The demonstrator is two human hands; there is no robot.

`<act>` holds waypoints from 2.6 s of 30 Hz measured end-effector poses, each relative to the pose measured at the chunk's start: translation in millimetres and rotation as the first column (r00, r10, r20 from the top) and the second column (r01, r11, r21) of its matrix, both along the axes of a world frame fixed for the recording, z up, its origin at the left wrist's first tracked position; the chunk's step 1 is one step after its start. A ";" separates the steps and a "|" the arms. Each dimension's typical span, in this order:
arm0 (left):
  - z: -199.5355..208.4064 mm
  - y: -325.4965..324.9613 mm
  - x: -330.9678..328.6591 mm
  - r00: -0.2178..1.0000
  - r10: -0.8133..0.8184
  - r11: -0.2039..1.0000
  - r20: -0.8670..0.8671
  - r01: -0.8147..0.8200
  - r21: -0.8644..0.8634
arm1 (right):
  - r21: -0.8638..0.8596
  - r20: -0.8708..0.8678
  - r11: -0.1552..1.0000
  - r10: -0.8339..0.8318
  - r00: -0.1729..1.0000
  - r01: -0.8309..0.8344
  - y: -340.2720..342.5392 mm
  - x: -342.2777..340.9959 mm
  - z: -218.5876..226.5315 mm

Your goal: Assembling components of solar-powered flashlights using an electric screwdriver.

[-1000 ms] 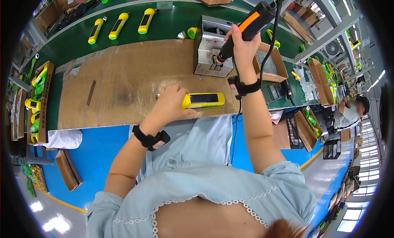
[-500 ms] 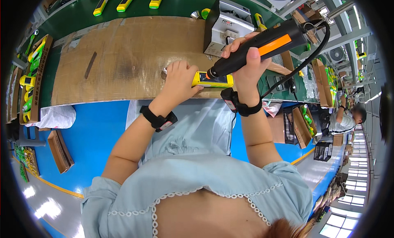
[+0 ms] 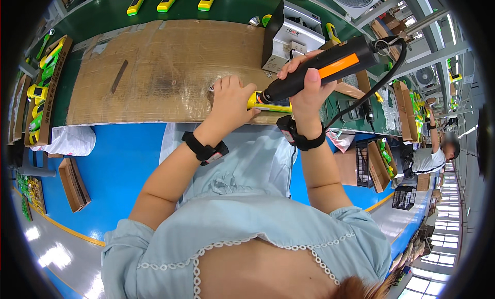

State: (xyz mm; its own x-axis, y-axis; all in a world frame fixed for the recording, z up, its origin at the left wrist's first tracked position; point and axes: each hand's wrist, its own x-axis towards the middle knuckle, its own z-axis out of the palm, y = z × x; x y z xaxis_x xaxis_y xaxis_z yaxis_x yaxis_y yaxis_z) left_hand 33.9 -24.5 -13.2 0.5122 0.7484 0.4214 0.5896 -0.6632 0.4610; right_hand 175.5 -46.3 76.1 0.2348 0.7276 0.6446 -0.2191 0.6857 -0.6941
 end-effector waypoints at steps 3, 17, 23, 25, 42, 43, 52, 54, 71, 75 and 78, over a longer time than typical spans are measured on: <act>-0.1 -0.6 0.4 1.000 0.007 1.000 -0.011 -0.006 0.021 | -0.042 0.055 0.999 -0.025 0.998 0.027 0.1 -4.3 -6.9; 2.6 5.3 2.0 0.999 -0.034 0.999 0.034 0.034 0.010 | -0.125 0.170 0.992 -0.002 0.985 0.024 5.5 -12.1 -13.5; 3.7 2.5 2.3 0.999 -0.037 0.999 -0.003 0.037 0.001 | -0.071 0.198 0.995 -0.059 0.978 0.075 6.9 -4.9 -8.7; 4.6 3.3 2.0 0.998 -0.057 0.998 -0.040 0.056 -0.021 | -0.005 0.018 1.000 -0.012 1.000 0.012 4.6 9.0 7.8; 7.8 1.2 -5.0 0.987 -0.141 0.988 -0.073 0.136 -0.078 | 0.066 0.177 0.830 -0.556 0.812 0.554 84.0 87.4 25.3; 7.8 0.6 -6.1 0.987 -0.143 0.987 -0.079 0.137 -0.086 | -0.011 0.174 0.836 -0.538 0.825 0.548 84.8 85.8 28.0; 7.6 4.4 -5.4 0.984 -0.152 0.984 -0.093 0.142 -0.108 | -0.075 0.107 0.978 -0.184 0.977 0.193 46.1 56.3 26.3; 6.4 4.0 -6.2 0.983 -0.136 0.988 -0.126 0.125 -0.095 | -0.062 0.121 0.987 -0.143 0.982 0.151 32.9 41.6 23.9; 4.8 12.6 -8.0 0.988 -0.148 0.989 -0.048 0.148 -0.020 | -0.161 0.139 0.986 -0.019 0.990 0.041 42.5 5.0 -4.1; 6.4 15.2 -8.0 0.980 -0.161 0.981 -0.114 0.147 -0.125 | -0.185 0.001 0.981 0.061 0.998 -0.060 40.5 -2.4 -6.0; 1.9 9.8 -6.6 0.986 -0.147 0.981 -0.083 0.134 -0.144 | -0.173 0.026 0.982 0.075 0.997 -0.069 38.4 -0.8 -12.8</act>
